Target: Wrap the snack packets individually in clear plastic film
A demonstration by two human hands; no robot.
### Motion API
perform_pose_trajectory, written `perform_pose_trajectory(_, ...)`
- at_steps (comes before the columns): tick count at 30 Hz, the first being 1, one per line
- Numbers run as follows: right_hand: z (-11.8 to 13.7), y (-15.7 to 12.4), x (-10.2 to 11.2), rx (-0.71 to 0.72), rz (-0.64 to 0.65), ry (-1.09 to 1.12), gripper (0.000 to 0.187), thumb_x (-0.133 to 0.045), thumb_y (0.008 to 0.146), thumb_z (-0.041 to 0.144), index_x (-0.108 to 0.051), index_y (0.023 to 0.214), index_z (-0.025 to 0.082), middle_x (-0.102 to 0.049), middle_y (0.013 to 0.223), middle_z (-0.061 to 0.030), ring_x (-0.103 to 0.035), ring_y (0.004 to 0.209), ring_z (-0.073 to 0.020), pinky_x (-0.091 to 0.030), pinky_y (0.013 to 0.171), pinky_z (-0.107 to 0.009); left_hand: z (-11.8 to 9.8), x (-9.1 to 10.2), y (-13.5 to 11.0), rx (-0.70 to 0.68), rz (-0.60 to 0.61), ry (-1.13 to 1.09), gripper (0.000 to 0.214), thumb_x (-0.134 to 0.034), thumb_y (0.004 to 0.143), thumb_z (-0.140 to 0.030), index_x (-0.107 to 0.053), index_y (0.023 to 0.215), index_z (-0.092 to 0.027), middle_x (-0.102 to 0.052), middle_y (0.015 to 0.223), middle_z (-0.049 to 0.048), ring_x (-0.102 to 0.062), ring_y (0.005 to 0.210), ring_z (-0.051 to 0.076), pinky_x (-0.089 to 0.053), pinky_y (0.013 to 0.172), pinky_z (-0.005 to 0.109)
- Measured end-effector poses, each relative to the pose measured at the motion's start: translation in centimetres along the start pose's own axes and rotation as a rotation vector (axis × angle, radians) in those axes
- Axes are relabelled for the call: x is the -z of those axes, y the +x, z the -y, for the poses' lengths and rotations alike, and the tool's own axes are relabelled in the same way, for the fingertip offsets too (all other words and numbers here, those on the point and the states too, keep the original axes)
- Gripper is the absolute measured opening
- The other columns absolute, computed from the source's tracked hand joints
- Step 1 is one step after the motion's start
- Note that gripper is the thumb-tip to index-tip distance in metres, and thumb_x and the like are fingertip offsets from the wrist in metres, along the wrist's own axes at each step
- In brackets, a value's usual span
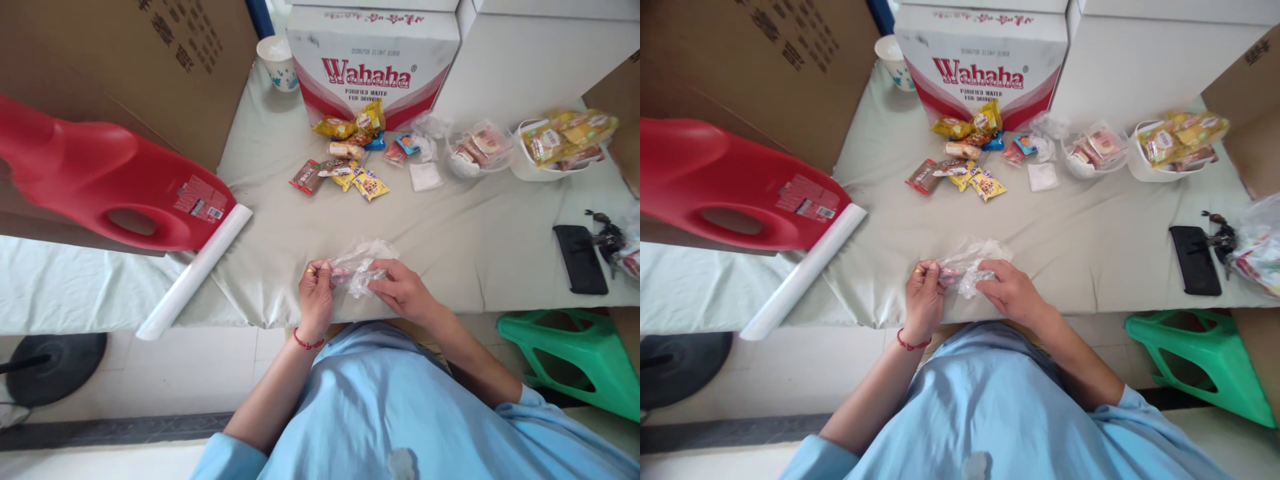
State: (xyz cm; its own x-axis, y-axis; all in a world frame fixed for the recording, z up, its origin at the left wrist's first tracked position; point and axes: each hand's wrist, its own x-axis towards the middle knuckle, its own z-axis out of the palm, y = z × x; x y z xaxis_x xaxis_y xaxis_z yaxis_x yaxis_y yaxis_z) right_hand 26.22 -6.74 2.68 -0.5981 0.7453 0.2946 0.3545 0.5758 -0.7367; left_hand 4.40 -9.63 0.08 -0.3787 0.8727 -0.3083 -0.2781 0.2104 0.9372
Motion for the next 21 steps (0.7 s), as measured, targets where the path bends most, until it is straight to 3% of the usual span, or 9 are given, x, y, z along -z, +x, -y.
perform_pose_trajectory(3, -0.3, -0.5, 1.3, -0.031, -0.153, -0.020, 0.020, -0.060, 0.102, 0.024, -0.079, 0.107, 0.030, -0.069, 0.122, -0.0101, -0.063, 0.078, -0.0162, -0.055, 0.070, -0.034, -0.2, 0.1, 0.4, -0.008, -0.063, -0.110, 0.031, -0.070, 0.091, -0.051, -0.051, 0.091, -0.026, -0.063, 0.079, -0.0046, -0.068, 0.075, 0.014, -0.052, 0.071, 0.027)
perform_pose_trajectory(6, -0.5, -1.5, 3.8, -0.046, -0.266, -0.097, 0.021, -0.064, 0.099, 0.020, -0.079, 0.110, 0.031, -0.069, 0.114, -0.0094, -0.068, 0.089, -0.0192, -0.057, 0.075, -0.035, -0.4, 0.1, 0.8, -0.011, -0.087, -0.193, 0.032, -0.072, 0.090, -0.049, -0.050, 0.093, -0.026, -0.064, 0.081, -0.0045, -0.072, 0.082, 0.015, -0.052, 0.073, 0.027)
perform_pose_trajectory(12, -1.0, -4.6, 7.1, -0.080, -0.316, -0.277, 0.021, -0.069, 0.096, 0.017, -0.079, 0.108, 0.030, -0.069, 0.114, -0.0089, -0.069, 0.096, -0.0203, -0.060, 0.079, -0.036, -0.6, -0.1, 1.3, 0.001, -0.103, -0.334, 0.036, -0.080, 0.085, -0.046, -0.051, 0.090, -0.025, -0.065, 0.083, -0.0048, -0.074, 0.088, 0.015, -0.057, 0.079, 0.027)
perform_pose_trajectory(14, -1.4, -5.7, 7.7, -0.100, -0.258, -0.307, 0.020, -0.068, 0.097, 0.017, -0.079, 0.107, 0.029, -0.070, 0.115, -0.0088, -0.069, 0.096, -0.0205, -0.060, 0.079, -0.036, -0.8, 0.1, 1.3, 0.006, -0.094, -0.369, 0.037, -0.082, 0.084, -0.044, -0.051, 0.089, -0.024, -0.066, 0.083, -0.0044, -0.075, 0.089, 0.015, -0.058, 0.083, 0.029)
perform_pose_trajectory(18, -2.0, -7.1, 8.8, -0.125, 0.051, -0.245, 0.021, -0.061, 0.100, 0.019, -0.077, 0.107, 0.029, -0.074, 0.118, -0.0067, -0.071, 0.102, -0.0218, -0.061, 0.081, -0.036, -1.0, 0.6, 1.3, 0.056, -0.085, -0.399, 0.034, -0.084, 0.081, -0.038, -0.054, 0.087, -0.023, -0.068, 0.085, -0.0030, -0.076, 0.095, 0.018, -0.060, 0.089, 0.033)
perform_pose_trajectory(19, -2.1, -7.0, 8.9, -0.147, 0.071, -0.212, 0.022, -0.058, 0.102, 0.019, -0.076, 0.108, 0.029, -0.074, 0.119, -0.0064, -0.072, 0.104, -0.0220, -0.061, 0.084, -0.037, -1.1, 0.8, 1.2, 0.071, -0.083, -0.401, 0.033, -0.085, 0.080, -0.035, -0.055, 0.087, -0.022, -0.068, 0.085, -0.0029, -0.076, 0.096, 0.019, -0.060, 0.089, 0.034)
perform_pose_trajectory(21, -2.1, -6.3, 9.0, -0.237, -0.022, -0.168, 0.023, -0.054, 0.104, 0.023, -0.074, 0.112, 0.029, -0.075, 0.118, -0.0070, -0.072, 0.104, -0.0218, -0.060, 0.086, -0.037, -1.2, 1.0, 1.1, 0.096, -0.078, -0.396, 0.031, -0.085, 0.077, -0.031, -0.058, 0.087, -0.022, -0.068, 0.085, -0.0029, -0.077, 0.097, 0.020, -0.061, 0.090, 0.035)
